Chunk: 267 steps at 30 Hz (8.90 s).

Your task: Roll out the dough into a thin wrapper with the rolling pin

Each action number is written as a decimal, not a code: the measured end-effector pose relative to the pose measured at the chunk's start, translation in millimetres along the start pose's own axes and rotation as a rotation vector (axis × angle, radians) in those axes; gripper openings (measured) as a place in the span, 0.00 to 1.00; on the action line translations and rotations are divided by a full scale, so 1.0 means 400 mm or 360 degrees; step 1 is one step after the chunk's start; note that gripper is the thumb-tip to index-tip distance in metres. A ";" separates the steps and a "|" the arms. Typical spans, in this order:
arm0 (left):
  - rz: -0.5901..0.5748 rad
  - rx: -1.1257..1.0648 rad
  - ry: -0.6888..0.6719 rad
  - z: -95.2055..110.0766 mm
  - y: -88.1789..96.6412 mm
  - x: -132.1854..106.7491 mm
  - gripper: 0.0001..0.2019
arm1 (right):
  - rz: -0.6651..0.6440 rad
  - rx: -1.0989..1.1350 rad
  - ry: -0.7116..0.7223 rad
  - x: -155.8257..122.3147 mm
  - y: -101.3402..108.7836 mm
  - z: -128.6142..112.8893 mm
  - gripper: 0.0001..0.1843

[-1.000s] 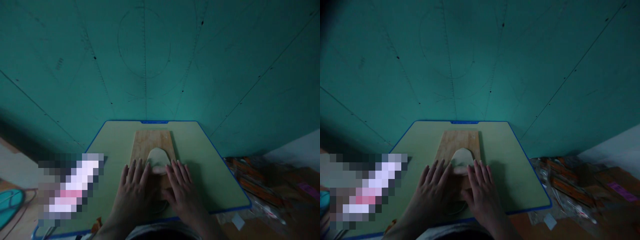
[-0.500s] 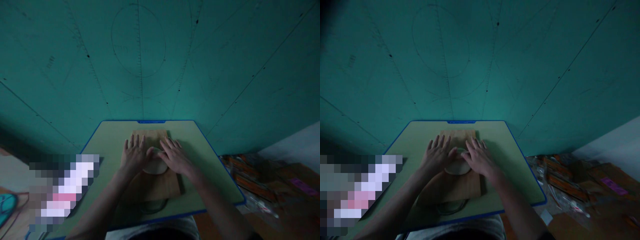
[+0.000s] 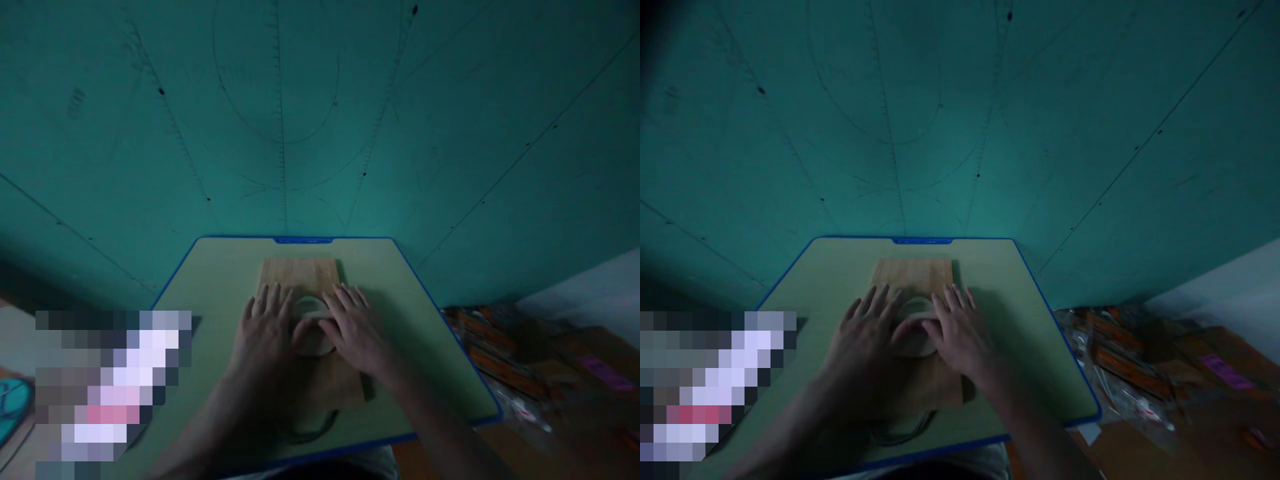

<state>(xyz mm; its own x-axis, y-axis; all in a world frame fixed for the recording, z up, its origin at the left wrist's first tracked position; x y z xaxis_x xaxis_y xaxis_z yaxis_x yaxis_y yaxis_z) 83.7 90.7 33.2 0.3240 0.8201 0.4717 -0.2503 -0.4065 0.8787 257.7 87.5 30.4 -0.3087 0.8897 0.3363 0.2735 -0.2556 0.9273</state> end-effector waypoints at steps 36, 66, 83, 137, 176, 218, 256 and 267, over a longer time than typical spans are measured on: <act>0.0179 -0.2028 0.1442 -0.154 -0.065 0.092 0.26 | -0.0218 0.0330 0.0269 0.045 -0.031 -0.034 0.29; 0.0157 -0.1920 0.1299 -0.150 -0.063 0.096 0.25 | 0.0118 0.0407 -0.0047 0.059 -0.048 -0.009 0.20; 0.0141 -0.1801 0.1234 -0.148 -0.064 0.100 0.26 | 0.0246 0.0973 -0.0336 0.090 -0.079 -0.002 0.15; -0.0416 -0.0380 -0.0280 -0.041 0.044 -0.023 0.10 | 0.0478 0.0516 -0.0023 -0.002 0.059 0.050 0.14; -0.0138 -0.0228 -0.0037 -0.082 -0.017 0.125 0.12 | 0.0208 0.0284 0.0122 0.127 -0.030 0.090 0.15; -0.0157 0.0098 0.0201 -0.128 -0.069 0.249 0.15 | 0.0188 0.0089 -0.0410 0.266 -0.050 0.155 0.08; 0.0203 0.0137 -0.0217 0.041 0.046 -0.130 0.26 | 0.0121 0.0225 -0.0104 -0.102 -0.011 0.065 0.31; -0.0069 0.0230 0.0156 -0.053 -0.020 0.062 0.31 | 0.0040 0.0172 -0.0191 0.139 -0.042 0.105 0.28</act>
<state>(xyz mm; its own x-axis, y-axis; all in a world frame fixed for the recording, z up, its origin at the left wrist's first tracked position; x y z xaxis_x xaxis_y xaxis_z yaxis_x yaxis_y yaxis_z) 74.2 122.8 36.4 0.2393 0.8707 0.4298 -0.1020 -0.4176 0.9029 274.2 157.3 26.7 -0.1914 0.9240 0.3310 0.3779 -0.2419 0.8937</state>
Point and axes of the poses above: each hand's wrist, its own x-axis towards the middle knuckle, its own y-axis out of the back of the hand, z = x × y, the point moved 4 cm from there along x, towards the middle knuckle, and after that the axes turned 8 degrees about z, right-handed, at the moved point
